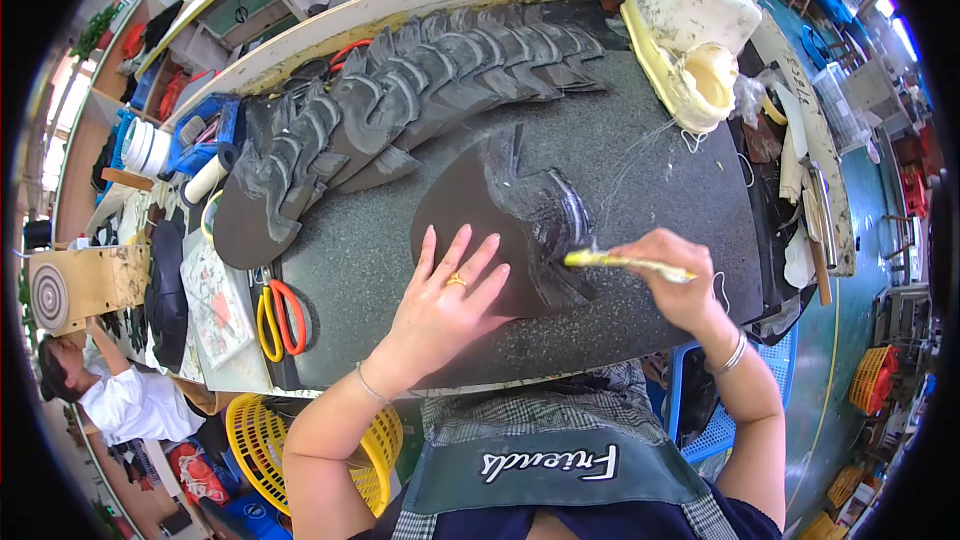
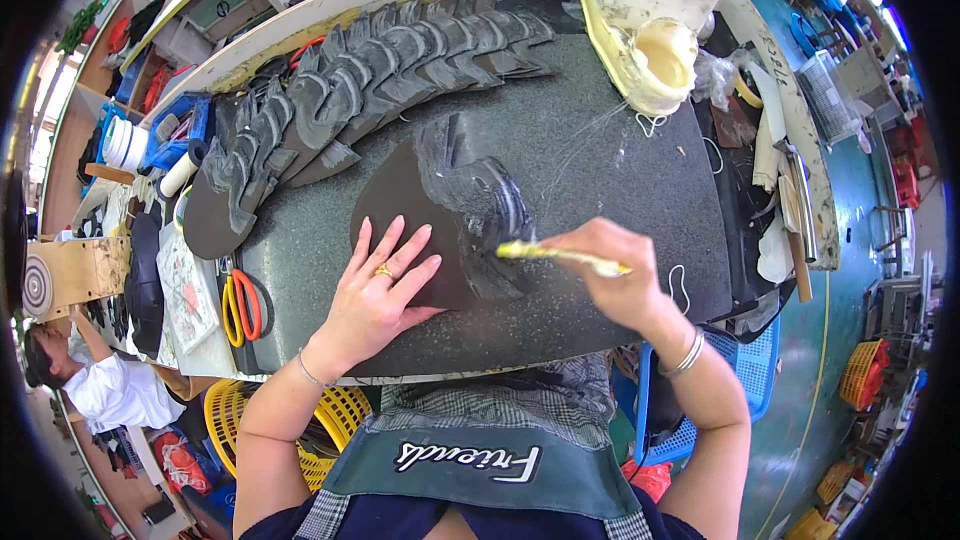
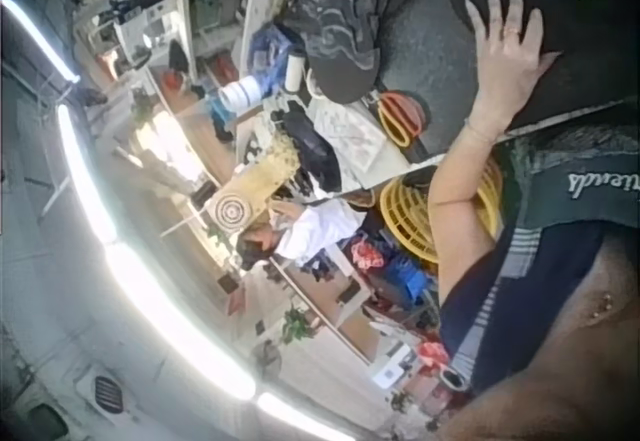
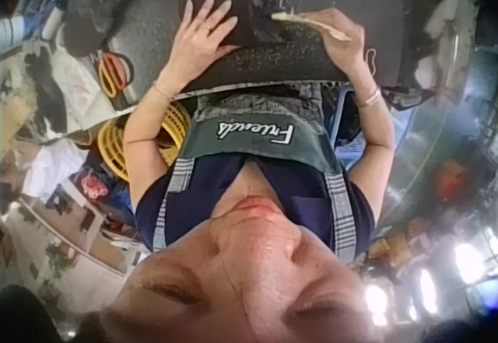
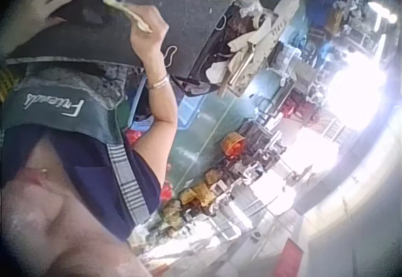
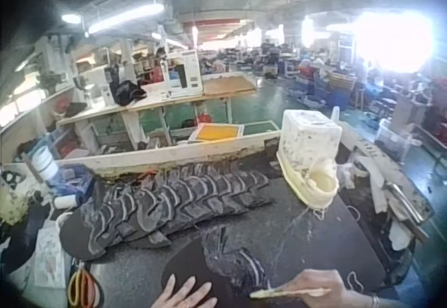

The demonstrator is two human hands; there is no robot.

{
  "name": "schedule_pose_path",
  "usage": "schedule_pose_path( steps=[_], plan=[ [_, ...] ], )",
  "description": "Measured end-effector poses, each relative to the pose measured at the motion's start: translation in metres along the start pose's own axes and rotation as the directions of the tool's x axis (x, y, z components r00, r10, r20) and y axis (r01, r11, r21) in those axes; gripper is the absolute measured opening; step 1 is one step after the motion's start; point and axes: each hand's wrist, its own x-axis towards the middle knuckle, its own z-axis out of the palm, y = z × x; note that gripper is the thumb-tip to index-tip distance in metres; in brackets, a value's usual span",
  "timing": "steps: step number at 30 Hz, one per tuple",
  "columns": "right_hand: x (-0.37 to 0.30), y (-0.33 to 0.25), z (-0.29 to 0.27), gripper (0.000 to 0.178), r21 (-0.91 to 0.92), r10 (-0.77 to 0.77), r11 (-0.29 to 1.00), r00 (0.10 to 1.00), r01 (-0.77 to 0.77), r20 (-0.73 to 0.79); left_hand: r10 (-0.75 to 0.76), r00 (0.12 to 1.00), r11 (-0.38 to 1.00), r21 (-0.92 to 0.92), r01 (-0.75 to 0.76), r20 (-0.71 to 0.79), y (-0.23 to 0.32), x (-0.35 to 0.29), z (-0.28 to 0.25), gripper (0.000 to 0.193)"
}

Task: The person applies glue to shoe components with an applicator tool, stacks the glued pieces, retrieves a bundle of shoe pieces from a yellow basket to arrange them on the table, and applies glue to another stack of shoe components.

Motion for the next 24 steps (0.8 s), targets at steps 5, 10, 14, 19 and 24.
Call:
schedule_pose_path(
  steps=[5,10,14,19,24],
  plan=[
    [0.020,-0.006,0.016,0.012,0.385,0.353,0.897,0.874,-0.216,-0.333,-0.039,0.998,0.999,0.000,0.039,-0.045,0.005,0.002,0.001,0.060],
    [0.034,0.003,-0.007,0.018,0.498,0.460,0.790,0.883,-0.358,-0.095,-0.234,0.949,0.971,-0.091,0.219,-0.212,0.001,0.024,-0.005,0.032],
    [0.064,-0.009,-0.008,0.015,0.203,0.136,0.976,0.939,-0.073,-0.317,-0.608,0.771,0.751,-0.452,0.481,-0.191,-0.031,0.039,-0.011,0.025],
    [0.103,0.005,0.031,0.030,-0.056,-0.406,0.914,0.913,0.403,-0.050,-0.651,0.757,0.658,-0.541,0.524,-0.058,-0.041,0.043,-0.013,0.029],
    [0.072,-0.007,-0.004,0.027,0.055,-0.001,0.998,0.999,-0.001,0.035,-0.664,0.732,0.668,-0.560,0.490,-0.152,-0.042,0.035,-0.008,0.033]
  ],
)
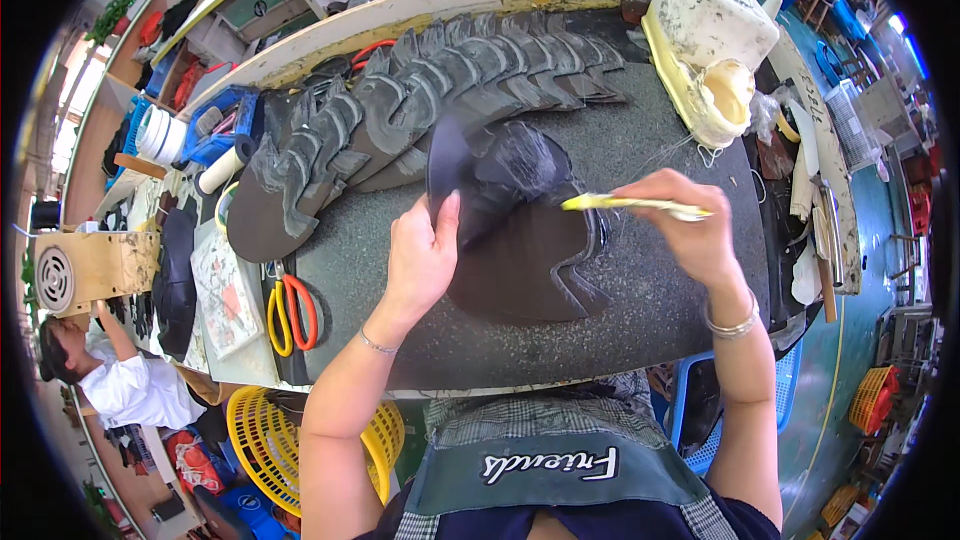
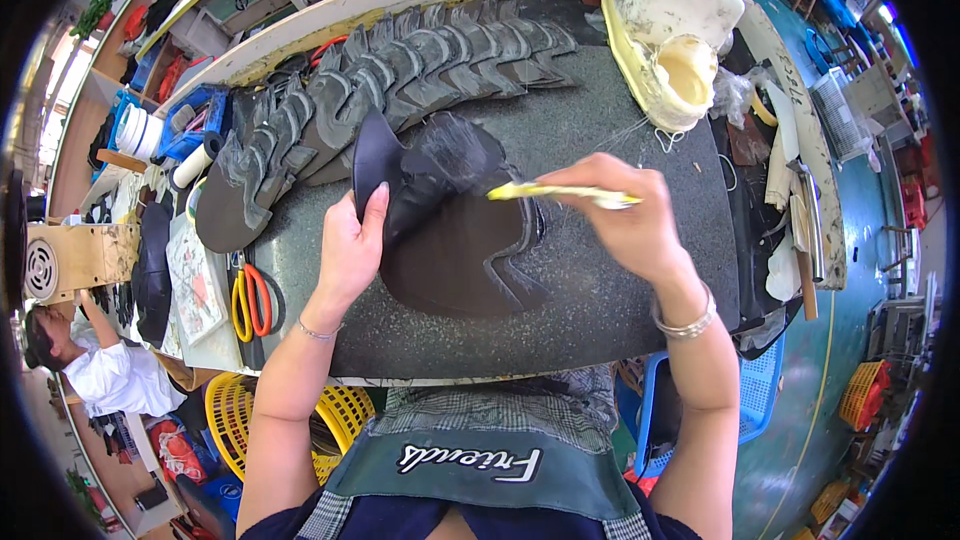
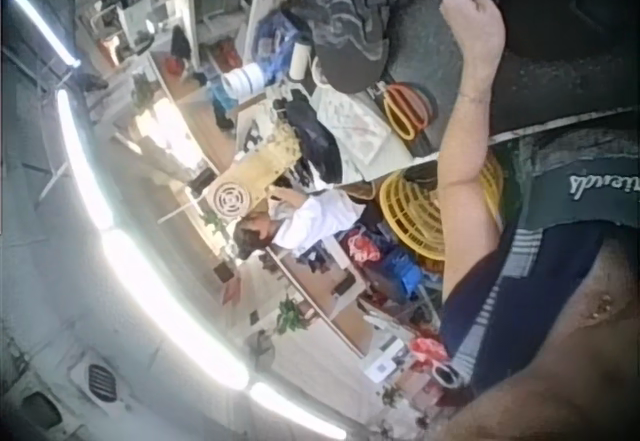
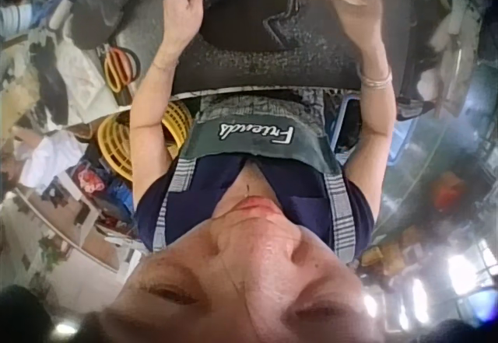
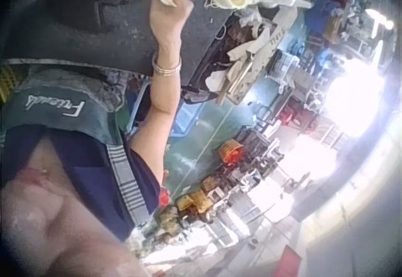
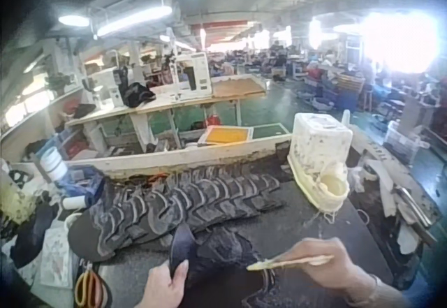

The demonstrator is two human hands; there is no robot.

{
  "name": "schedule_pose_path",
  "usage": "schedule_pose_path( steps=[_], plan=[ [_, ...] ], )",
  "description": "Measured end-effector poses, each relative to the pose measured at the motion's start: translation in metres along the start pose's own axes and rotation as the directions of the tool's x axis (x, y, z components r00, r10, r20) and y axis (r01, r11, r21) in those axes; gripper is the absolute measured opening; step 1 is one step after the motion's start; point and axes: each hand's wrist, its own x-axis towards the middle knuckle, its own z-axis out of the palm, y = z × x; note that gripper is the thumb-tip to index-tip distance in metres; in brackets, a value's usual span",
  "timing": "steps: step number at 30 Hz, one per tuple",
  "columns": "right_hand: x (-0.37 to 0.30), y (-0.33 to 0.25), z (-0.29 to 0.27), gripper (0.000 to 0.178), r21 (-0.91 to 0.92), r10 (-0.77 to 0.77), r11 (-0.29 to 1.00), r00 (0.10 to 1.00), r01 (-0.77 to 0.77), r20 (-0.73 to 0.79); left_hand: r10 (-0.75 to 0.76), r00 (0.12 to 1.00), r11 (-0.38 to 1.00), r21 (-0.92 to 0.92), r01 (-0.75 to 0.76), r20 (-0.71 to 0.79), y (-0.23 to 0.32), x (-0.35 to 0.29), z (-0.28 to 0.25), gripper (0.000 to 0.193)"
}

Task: The person applies glue to shoe components with an applicator tool, stacks the glued pieces, retrieves a bundle of shoe pieces from a yellow basket to arrange them on the table, and applies glue to another stack of shoe components.

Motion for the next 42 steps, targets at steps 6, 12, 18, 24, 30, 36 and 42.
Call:
schedule_pose_path(
  steps=[6,12,18,24,30,36,42],
  plan=[
    [0.015,0.021,-0.083,0.024,-0.328,0.046,0.860,0.701,-0.390,-0.712,0.222,0.716,0.914,0.397,0.083,-0.661,-0.019,-0.029,-0.064,0.030],
    [0.052,0.070,-0.128,0.038,-0.404,0.217,0.745,0.766,-0.530,-0.605,0.522,0.801,0.637,0.758,-0.139,-0.292,-0.063,-0.034,-0.162,0.041],
    [0.016,0.032,-0.105,0.026,0.152,0.474,0.876,0.763,-0.458,-0.440,0.311,0.938,0.719,0.608,-0.336,0.151,-0.035,-0.046,-0.100,0.078],
    [0.002,0.029,0.007,0.018,0.041,0.410,0.912,0.906,-0.408,-0.100,0.461,0.699,0.759,0.166,-0.630,0.546,0.004,-0.030,-0.009,0.068],
    [-0.032,0.017,0.032,0.018,-0.411,-0.257,0.896,0.950,0.166,-0.176,0.452,0.728,0.713,0.281,-0.642,0.516,0.000,-0.038,-0.009,0.058],
    [-0.070,-0.024,0.037,0.027,-0.441,-0.350,0.865,0.919,0.241,-0.183,0.474,0.733,0.699,0.298,-0.650,0.487,-0.001,-0.038,-0.007,0.056],
    [-0.060,-0.023,0.047,0.037,-0.447,-0.390,0.812,0.919,0.374,0.061,0.497,0.737,0.727,0.244,-0.642,0.458,-0.003,-0.037,-0.002,0.058]
  ],
)
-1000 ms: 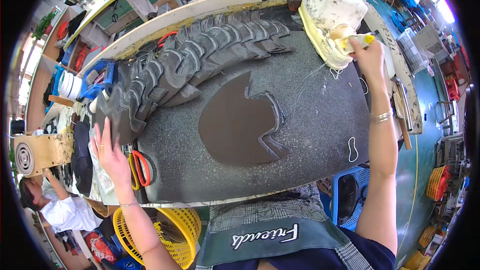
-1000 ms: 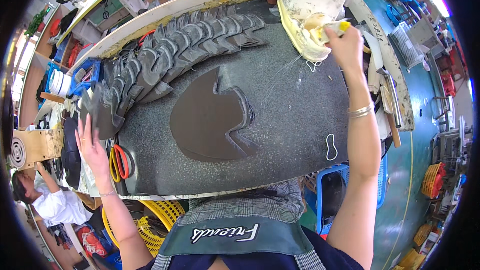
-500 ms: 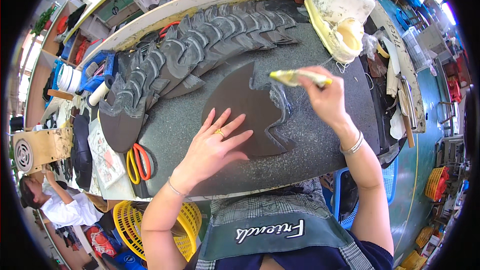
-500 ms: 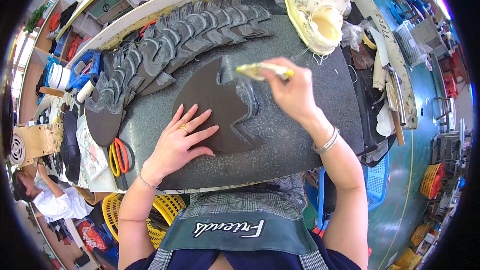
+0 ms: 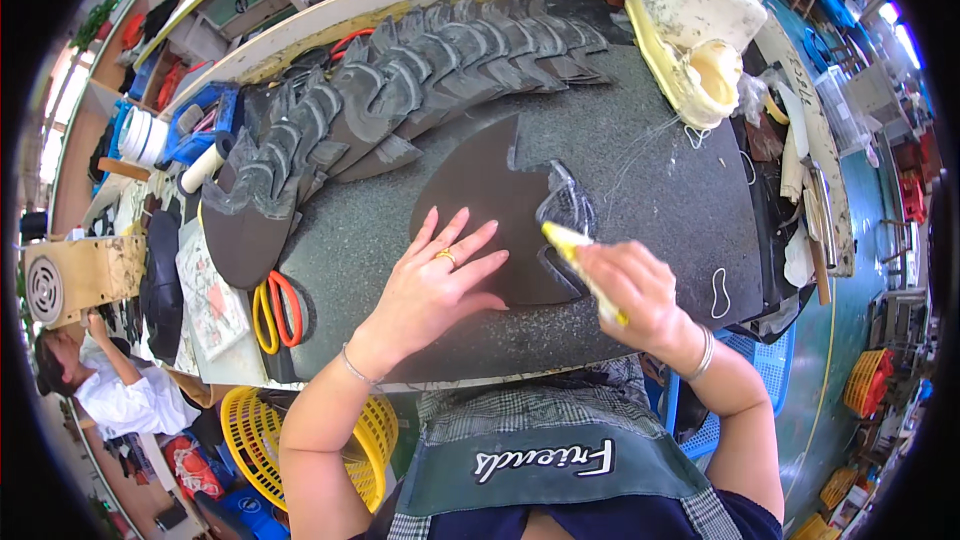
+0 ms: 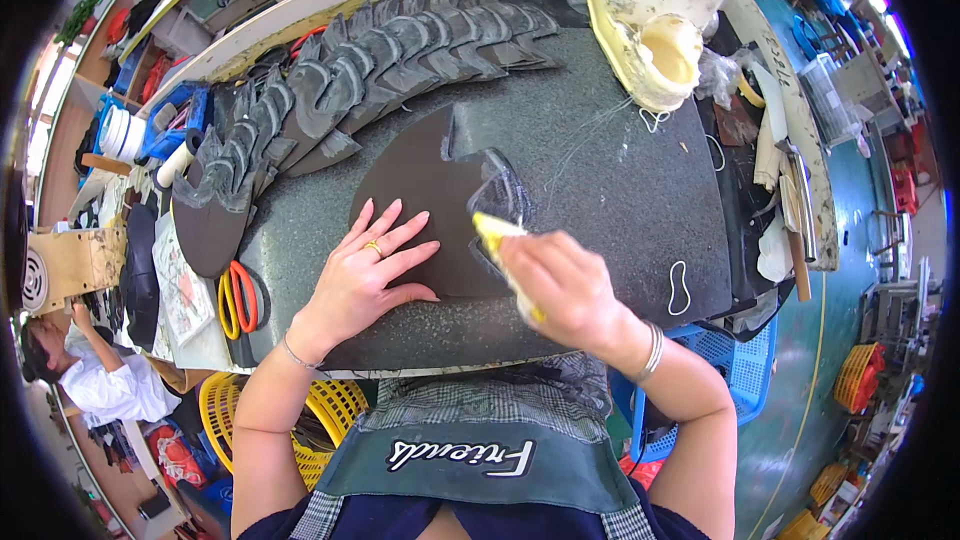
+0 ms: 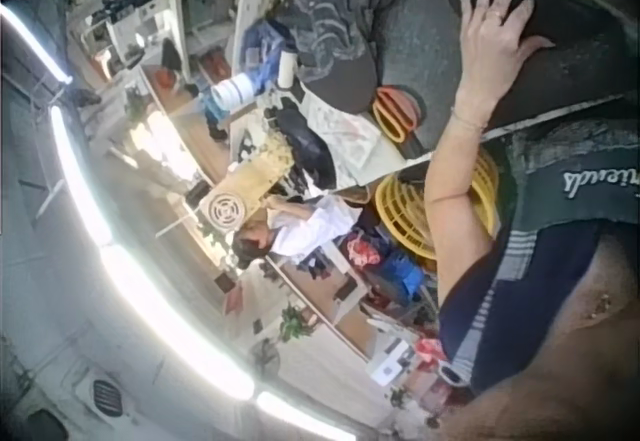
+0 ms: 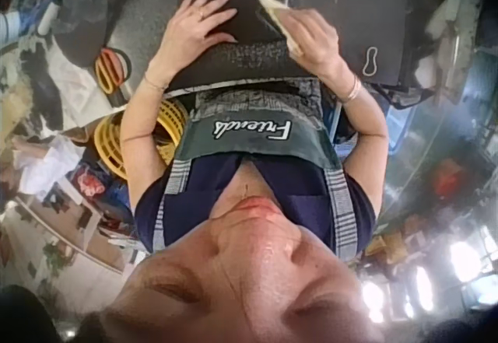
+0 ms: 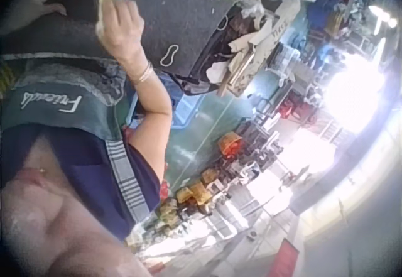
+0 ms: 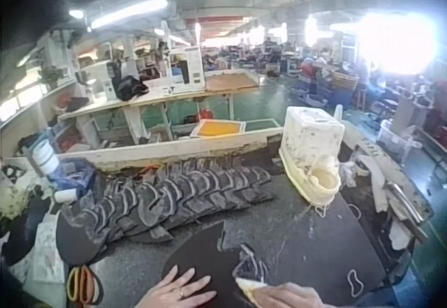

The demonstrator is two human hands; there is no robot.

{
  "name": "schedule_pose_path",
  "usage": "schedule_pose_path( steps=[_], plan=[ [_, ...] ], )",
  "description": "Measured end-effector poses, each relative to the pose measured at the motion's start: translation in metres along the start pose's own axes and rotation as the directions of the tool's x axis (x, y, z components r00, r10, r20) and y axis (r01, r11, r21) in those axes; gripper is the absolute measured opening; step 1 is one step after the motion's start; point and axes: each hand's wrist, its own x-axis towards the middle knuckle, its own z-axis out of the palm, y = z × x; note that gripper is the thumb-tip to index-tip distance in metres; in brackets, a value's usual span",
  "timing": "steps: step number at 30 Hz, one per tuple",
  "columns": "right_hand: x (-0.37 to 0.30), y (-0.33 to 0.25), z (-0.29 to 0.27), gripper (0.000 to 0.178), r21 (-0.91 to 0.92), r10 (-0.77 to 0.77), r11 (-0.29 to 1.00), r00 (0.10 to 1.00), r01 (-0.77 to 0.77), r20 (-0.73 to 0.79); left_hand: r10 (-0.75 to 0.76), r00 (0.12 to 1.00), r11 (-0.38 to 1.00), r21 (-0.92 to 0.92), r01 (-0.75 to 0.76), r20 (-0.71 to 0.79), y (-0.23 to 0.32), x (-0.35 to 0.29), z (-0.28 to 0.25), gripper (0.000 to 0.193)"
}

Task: The person applies glue to shoe components with an applicator tool, stacks the glued pieces, retrieves a bundle of shoe pieces from a yellow basket to arrange them on the table, and applies glue to another stack of shoe components.

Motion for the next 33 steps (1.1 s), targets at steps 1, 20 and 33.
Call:
schedule_pose_path(
  steps=[1,20,33],
  plan=[
    [0.001,-0.003,-0.001,0.037,0.032,-0.049,0.998,0.998,0.048,0.029,-0.006,1.000,1.000,0.002,0.006,-0.003,-0.001,0.001,0.000,0.058],
    [0.108,0.088,0.046,0.015,0.070,0.084,0.995,0.991,-0.077,-0.100,0.006,1.000,1.000,0.011,-0.006,-0.011,-0.001,-0.010,-0.005,0.051],
    [-0.003,0.062,-0.013,0.020,0.382,0.448,0.808,0.889,-0.449,0.096,0.113,0.993,0.978,0.173,-0.116,0.028,0.008,-0.004,0.002,0.052]
  ],
)
